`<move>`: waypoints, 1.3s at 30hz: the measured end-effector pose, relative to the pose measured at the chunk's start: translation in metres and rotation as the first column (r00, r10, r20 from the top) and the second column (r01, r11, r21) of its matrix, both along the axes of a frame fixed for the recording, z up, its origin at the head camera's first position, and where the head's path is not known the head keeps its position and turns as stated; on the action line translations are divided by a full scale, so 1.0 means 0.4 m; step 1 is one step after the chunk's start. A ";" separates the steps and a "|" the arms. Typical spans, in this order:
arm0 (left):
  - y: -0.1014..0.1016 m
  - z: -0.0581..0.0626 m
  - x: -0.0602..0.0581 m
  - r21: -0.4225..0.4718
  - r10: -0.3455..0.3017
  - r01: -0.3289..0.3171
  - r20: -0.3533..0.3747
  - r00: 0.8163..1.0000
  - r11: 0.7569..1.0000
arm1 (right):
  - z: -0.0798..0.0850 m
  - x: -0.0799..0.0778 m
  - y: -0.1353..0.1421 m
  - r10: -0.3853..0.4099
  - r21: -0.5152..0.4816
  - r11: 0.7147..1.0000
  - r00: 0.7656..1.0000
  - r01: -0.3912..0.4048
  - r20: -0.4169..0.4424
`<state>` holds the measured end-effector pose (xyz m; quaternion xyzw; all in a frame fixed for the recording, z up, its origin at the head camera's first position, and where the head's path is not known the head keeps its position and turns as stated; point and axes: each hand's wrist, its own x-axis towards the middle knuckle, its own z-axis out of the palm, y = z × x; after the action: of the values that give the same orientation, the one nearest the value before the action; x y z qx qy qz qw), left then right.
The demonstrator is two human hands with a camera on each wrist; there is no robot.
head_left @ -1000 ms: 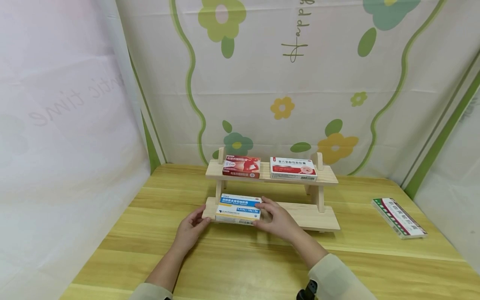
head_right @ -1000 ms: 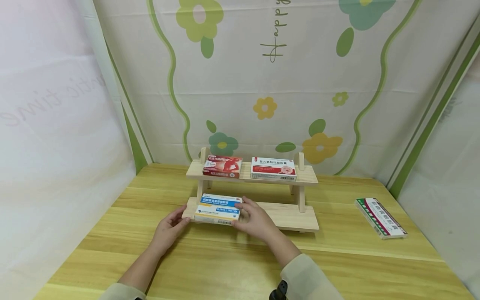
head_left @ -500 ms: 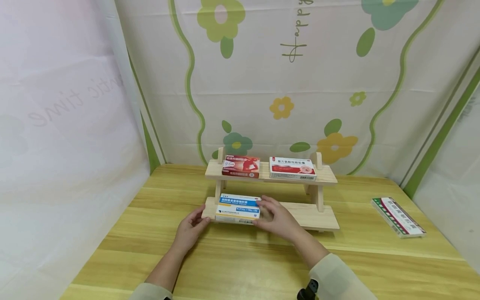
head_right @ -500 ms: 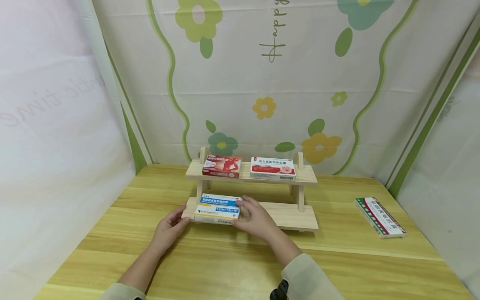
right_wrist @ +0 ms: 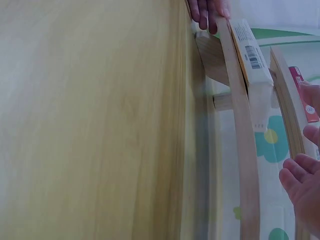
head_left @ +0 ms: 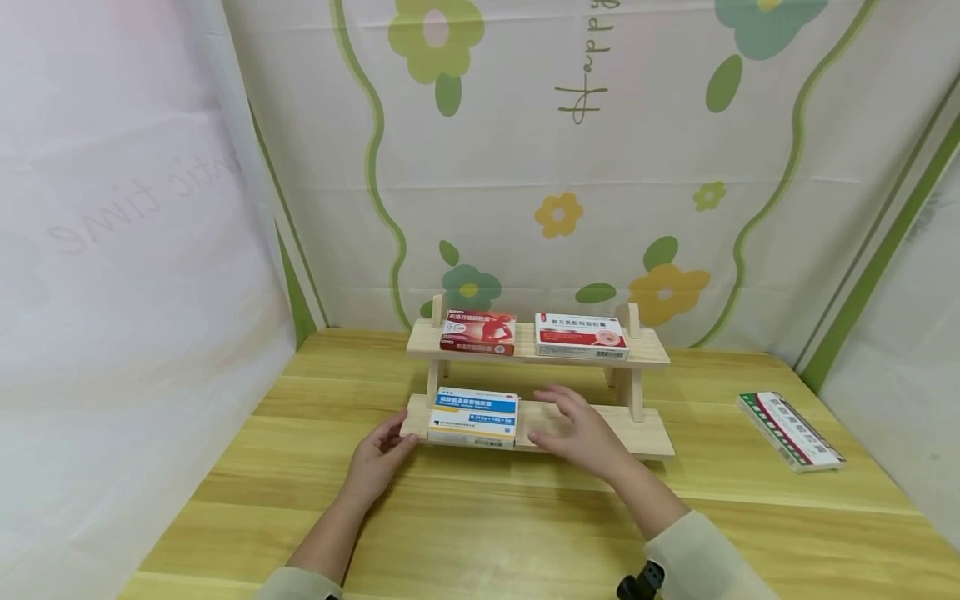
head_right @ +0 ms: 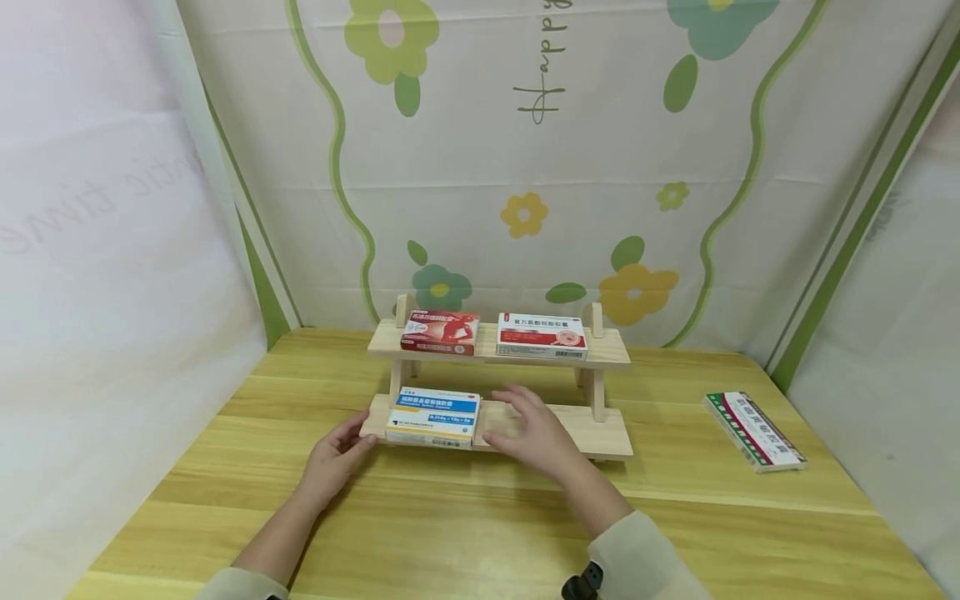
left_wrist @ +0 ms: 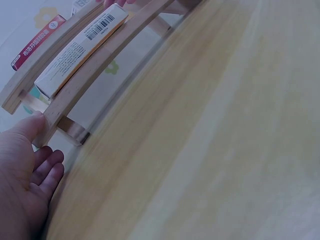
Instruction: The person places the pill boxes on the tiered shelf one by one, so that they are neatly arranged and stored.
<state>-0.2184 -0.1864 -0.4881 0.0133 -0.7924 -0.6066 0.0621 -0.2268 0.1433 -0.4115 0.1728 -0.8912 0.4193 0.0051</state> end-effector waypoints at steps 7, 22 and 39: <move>-0.001 -0.001 0.000 0.001 0.003 -0.003 0.001 1.000 1.000 | 0.021 0.012 0.073 -0.052 0.029 0.998 0.995 0.054 -0.081; -0.003 -0.008 0.003 -0.015 0.024 -0.024 -0.029 0.999 1.000 | 0.066 0.026 0.252 -0.165 0.038 0.984 0.973 0.173 -0.162; 0.000 -0.002 0.002 -0.009 0.005 -0.005 -0.017 1.000 1.000 | 0.033 0.037 0.493 -0.350 0.111 0.921 0.919 0.373 -0.183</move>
<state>-0.2175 -0.1863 -0.4888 0.0100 -0.7947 -0.6029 0.0702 -0.2120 0.3405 -0.3984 0.0380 -0.9324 0.3306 0.1413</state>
